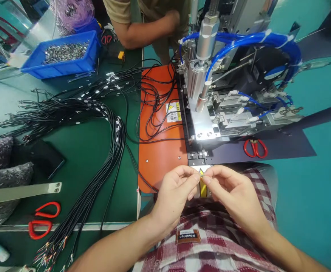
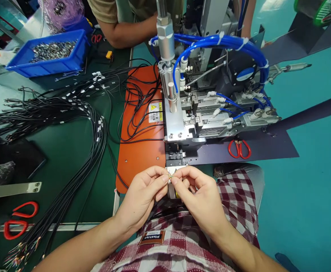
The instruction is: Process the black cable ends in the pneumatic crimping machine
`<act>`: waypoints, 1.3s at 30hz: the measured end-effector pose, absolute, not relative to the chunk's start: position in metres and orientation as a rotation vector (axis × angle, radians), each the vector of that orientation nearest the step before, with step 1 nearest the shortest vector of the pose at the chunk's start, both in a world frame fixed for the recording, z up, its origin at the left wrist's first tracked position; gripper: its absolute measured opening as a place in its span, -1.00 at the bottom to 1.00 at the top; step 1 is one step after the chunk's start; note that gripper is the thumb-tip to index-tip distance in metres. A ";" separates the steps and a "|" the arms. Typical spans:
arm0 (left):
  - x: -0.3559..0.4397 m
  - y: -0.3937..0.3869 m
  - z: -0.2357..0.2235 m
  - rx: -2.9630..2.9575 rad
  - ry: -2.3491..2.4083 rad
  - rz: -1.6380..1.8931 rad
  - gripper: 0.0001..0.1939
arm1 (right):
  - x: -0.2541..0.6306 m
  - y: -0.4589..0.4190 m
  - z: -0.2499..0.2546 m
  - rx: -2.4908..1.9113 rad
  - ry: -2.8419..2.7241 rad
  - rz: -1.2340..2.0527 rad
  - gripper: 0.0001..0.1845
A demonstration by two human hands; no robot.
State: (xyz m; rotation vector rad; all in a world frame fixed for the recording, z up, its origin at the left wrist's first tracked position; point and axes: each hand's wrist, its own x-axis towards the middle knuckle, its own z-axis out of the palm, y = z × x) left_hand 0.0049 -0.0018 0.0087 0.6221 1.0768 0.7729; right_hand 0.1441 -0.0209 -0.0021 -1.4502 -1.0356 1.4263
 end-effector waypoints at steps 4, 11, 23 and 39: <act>0.005 -0.003 0.009 0.619 1.075 0.782 -0.86 | 0.143 -0.021 -0.002 -1.431 -1.025 1.415 -0.83; 0.005 -0.004 0.009 0.629 1.073 0.783 -0.86 | 0.142 -0.022 -0.002 -1.423 -1.037 1.388 -0.84; 0.006 -0.006 0.005 0.654 1.071 0.805 -0.87 | 0.141 -0.020 -0.001 -1.471 -0.985 1.398 -0.84; 0.007 -0.005 0.004 0.638 1.114 0.814 -0.86 | 0.146 -0.024 -0.004 -1.496 -1.062 1.366 -0.84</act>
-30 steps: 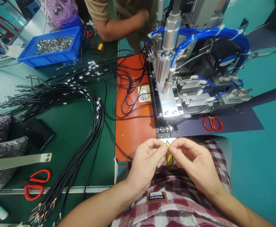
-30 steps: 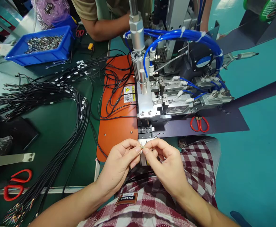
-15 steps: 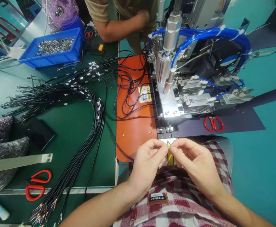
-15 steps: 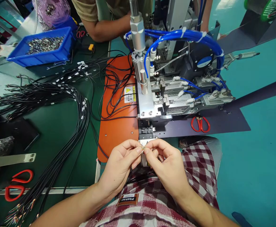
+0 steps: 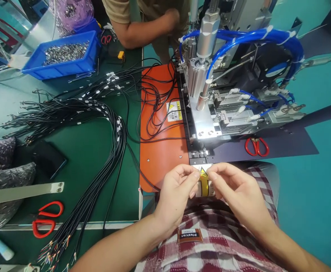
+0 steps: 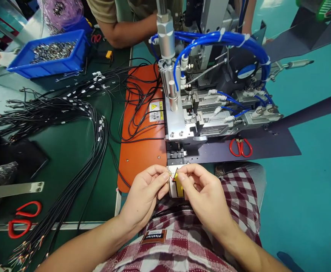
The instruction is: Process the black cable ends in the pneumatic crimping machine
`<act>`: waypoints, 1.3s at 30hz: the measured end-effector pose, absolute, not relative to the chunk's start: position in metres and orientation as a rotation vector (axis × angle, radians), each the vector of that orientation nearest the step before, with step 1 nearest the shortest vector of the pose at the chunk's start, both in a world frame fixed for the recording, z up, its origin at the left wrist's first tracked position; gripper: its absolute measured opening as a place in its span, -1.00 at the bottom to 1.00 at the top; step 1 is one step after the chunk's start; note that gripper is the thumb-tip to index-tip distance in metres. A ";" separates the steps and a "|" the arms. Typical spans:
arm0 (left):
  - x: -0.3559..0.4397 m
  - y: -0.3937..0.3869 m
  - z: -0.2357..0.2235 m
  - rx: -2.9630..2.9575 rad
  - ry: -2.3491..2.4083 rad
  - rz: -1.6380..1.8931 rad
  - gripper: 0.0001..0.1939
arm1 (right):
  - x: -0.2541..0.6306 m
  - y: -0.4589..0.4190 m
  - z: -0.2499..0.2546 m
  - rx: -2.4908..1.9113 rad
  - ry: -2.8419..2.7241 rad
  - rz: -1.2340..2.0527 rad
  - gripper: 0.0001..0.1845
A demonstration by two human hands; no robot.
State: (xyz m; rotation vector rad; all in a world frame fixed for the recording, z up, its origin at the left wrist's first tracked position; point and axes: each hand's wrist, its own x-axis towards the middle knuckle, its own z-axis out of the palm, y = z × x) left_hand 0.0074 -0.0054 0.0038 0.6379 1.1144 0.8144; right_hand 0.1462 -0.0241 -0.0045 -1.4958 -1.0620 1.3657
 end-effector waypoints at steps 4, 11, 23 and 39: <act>0.008 -0.004 0.005 0.620 1.102 0.820 -0.86 | 0.146 -0.023 -0.005 -1.482 -1.127 1.318 -0.86; 0.006 -0.006 0.005 0.657 1.104 0.807 -0.86 | 0.143 -0.025 -0.010 -1.464 -1.264 1.282 -0.82; 0.006 -0.003 0.001 0.621 1.110 0.803 -0.85 | 0.148 -0.024 -0.009 -1.529 -1.190 1.304 -0.84; -0.003 0.007 0.017 1.212 0.753 0.736 -0.87 | 0.171 -0.015 0.019 -1.245 -0.920 2.070 -0.62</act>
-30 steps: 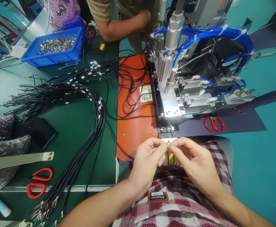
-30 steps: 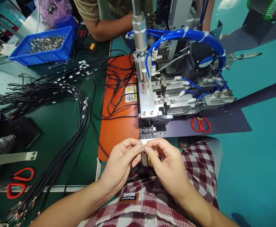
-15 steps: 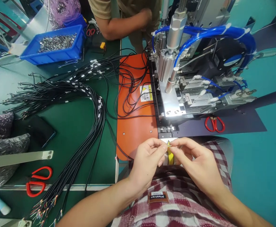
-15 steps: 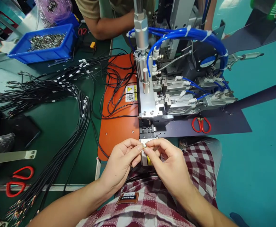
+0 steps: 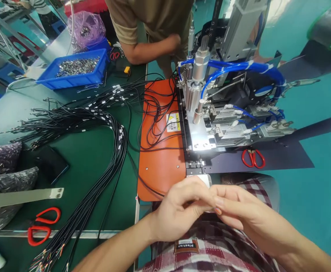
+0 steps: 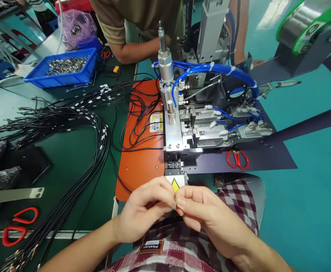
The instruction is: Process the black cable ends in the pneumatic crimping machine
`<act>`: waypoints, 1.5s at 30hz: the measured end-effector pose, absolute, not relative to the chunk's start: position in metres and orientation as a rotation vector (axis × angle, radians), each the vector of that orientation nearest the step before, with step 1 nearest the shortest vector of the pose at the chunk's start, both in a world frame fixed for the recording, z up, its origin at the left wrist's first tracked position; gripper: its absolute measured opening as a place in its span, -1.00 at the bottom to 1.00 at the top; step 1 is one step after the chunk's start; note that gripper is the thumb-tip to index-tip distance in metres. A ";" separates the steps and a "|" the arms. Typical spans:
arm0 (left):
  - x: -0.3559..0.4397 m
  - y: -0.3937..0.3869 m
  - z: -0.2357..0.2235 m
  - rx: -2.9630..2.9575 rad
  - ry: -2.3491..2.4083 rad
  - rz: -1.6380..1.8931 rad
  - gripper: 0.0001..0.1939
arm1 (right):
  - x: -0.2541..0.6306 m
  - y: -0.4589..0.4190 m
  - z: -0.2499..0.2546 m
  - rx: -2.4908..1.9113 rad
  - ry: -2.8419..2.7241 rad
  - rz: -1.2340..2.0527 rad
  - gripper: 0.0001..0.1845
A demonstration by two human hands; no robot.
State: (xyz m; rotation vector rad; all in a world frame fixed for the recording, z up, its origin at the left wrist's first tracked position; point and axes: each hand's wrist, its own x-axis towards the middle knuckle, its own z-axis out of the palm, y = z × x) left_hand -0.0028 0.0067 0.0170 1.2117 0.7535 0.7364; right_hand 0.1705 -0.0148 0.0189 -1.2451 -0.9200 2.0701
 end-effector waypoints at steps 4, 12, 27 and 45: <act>0.005 0.014 0.016 0.765 0.905 0.564 -0.83 | 0.169 -0.010 0.011 -1.437 -1.035 1.701 -0.62; -0.005 0.035 -0.011 2.071 1.093 0.660 -0.77 | 0.181 0.023 -0.021 -1.447 -1.121 1.596 -0.64; -0.008 0.064 -0.029 2.796 0.869 0.418 -0.57 | 0.187 0.043 -0.040 -1.464 -1.123 1.635 -0.64; -0.005 0.066 -0.025 2.812 0.854 0.369 -0.62 | 0.187 0.043 -0.043 -1.552 -1.143 1.607 -0.68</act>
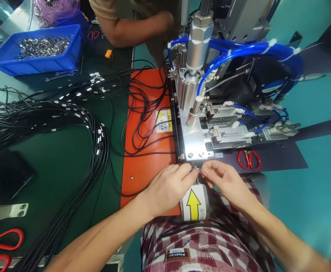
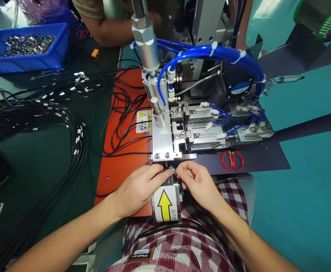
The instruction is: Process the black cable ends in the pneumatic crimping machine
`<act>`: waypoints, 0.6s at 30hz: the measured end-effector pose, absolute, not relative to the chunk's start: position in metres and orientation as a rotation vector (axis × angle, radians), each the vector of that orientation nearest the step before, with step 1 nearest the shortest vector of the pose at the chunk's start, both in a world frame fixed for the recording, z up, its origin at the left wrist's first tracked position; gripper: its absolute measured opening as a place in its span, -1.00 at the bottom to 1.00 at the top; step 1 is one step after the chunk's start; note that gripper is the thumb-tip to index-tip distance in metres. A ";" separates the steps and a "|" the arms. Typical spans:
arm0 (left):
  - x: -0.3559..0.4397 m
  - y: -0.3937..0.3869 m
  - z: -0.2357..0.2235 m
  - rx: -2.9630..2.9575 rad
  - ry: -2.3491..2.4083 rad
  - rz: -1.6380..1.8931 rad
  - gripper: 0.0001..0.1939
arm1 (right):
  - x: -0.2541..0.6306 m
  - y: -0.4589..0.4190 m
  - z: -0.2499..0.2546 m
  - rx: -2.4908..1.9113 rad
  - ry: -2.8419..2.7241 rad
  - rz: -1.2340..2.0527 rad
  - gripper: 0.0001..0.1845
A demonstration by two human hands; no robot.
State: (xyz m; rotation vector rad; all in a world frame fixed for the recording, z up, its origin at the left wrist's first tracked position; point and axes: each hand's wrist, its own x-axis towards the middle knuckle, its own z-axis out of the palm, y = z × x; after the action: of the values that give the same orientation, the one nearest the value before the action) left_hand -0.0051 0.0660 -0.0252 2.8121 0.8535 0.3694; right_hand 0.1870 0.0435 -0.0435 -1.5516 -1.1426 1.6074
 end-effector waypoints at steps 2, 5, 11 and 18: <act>-0.005 0.066 -0.024 2.810 0.842 0.369 -0.63 | 0.187 0.041 -0.046 -1.540 -1.153 1.574 -0.69; -0.004 0.067 -0.023 2.810 0.851 0.361 -0.64 | 0.185 0.038 -0.050 -1.519 -1.152 1.515 -0.71; -0.003 0.066 -0.025 2.790 0.852 0.422 -0.65 | 0.182 0.037 -0.050 -1.495 -1.127 1.471 -0.76; -0.004 0.067 -0.026 2.790 0.836 0.441 -0.65 | 0.183 0.035 -0.051 -1.491 -1.148 1.438 -0.78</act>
State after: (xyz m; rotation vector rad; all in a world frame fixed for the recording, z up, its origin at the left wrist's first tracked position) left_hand -0.0041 0.0668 -0.0264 2.7900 0.8363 0.4406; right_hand 0.1828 0.0354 -0.0509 -1.4907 -1.1475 1.4377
